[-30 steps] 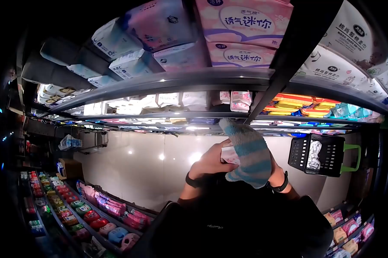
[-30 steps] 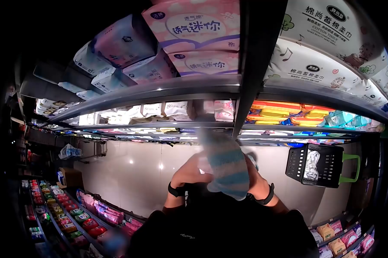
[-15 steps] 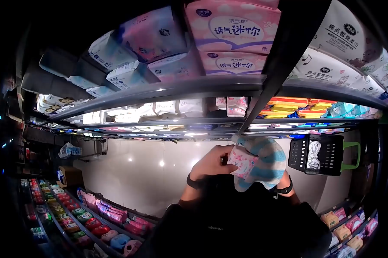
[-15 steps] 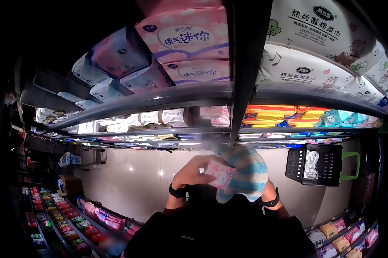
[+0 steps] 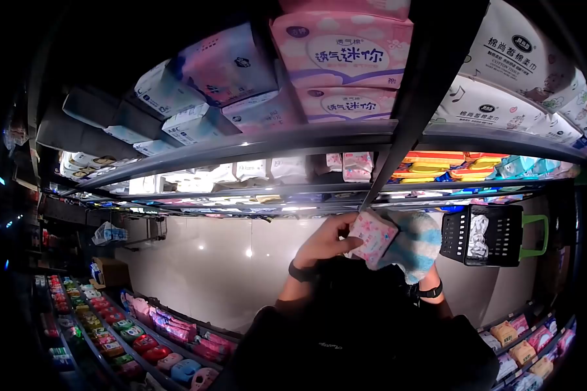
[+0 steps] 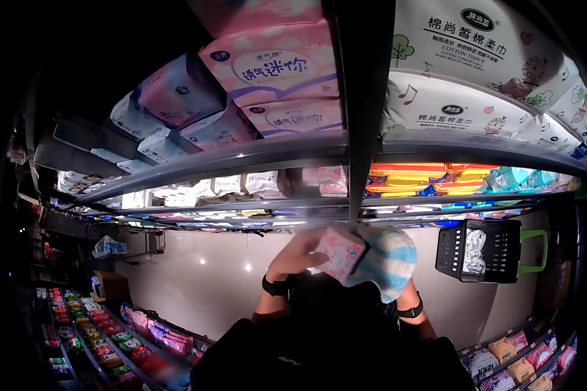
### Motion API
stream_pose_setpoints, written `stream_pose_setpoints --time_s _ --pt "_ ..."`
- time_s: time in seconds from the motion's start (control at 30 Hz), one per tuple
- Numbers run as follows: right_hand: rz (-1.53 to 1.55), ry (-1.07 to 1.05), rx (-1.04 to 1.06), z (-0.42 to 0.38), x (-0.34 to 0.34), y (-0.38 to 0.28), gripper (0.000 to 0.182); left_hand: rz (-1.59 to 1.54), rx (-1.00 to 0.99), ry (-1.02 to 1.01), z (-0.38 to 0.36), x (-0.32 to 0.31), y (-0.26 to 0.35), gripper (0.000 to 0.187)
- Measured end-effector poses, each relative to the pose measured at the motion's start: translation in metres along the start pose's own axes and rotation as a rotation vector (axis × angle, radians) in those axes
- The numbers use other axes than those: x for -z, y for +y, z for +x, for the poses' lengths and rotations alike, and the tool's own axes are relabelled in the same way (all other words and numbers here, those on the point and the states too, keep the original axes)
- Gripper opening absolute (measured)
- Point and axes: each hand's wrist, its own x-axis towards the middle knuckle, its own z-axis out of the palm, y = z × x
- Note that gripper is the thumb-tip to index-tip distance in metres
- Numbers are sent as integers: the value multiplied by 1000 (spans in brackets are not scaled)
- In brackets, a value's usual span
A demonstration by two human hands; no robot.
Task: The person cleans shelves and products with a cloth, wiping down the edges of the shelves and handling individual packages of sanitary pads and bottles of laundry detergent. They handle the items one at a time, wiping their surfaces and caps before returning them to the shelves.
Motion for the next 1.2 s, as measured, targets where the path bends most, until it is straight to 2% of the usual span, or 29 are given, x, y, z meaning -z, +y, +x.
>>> stream_pose_setpoints --time_s 0.07,0.1,0.2,0.23,0.33,0.37,0.43,0.5,0.57,0.67,0.7,0.83,0.93,0.97,1.03,1.07,1.1,1.2 --pt "-132 27 -7 -6 3 7 39 20 38 70 3 19 -6 33" --pt "-198 40 -9 -10 4 11 37 -171 23 115 7 27 -12 32" --pt "188 233 -143 -26 -8 33 23 -356 -55 317 20 36 0 38" --pt "350 156 -280 -26 -1 25 23 -345 -61 375 27 41 2 38" --pt "379 122 -256 -33 -8 31 21 -245 -36 494 41 43 10 40" --pt "520 26 -403 -31 0 26 16 -209 -28 495 47 48 7 40" --pt "448 58 -204 -36 -13 38 12 -175 -38 535 57 48 5 37" --pt "594 14 -179 -35 -16 44 9 -345 -49 605 61 42 10 33" --pt "958 -110 -333 -24 -10 44 8 -444 -121 651 64 30 18 35" --pt "1270 -112 -477 -22 -4 32 17 -633 -183 813 74 29 4 38" --pt "1158 -116 -414 -23 -4 34 20 -678 -199 791 75 31 -1 39" --pt "1104 -58 -372 -30 -7 52 27 -617 -224 755 73 32 -8 40" --pt "1186 4 -329 -35 -21 71 18 -537 -207 630 68 37 -17 41" --pt "1271 -57 -383 -39 -17 85 23 -497 -167 687 69 36 -19 41" --pt "1404 -91 -349 -33 -17 86 22 -418 -84 799 72 24 -7 43" --pt "1469 -111 -334 -30 -17 87 22 -424 -112 809 72 23 -8 42" --pt "1409 -65 -308 -27 -15 80 15 -431 -138 820 73 22 -9 41" --pt "1342 33 -476 -24 -4 54 16 -341 -119 869 78 24 -12 47"
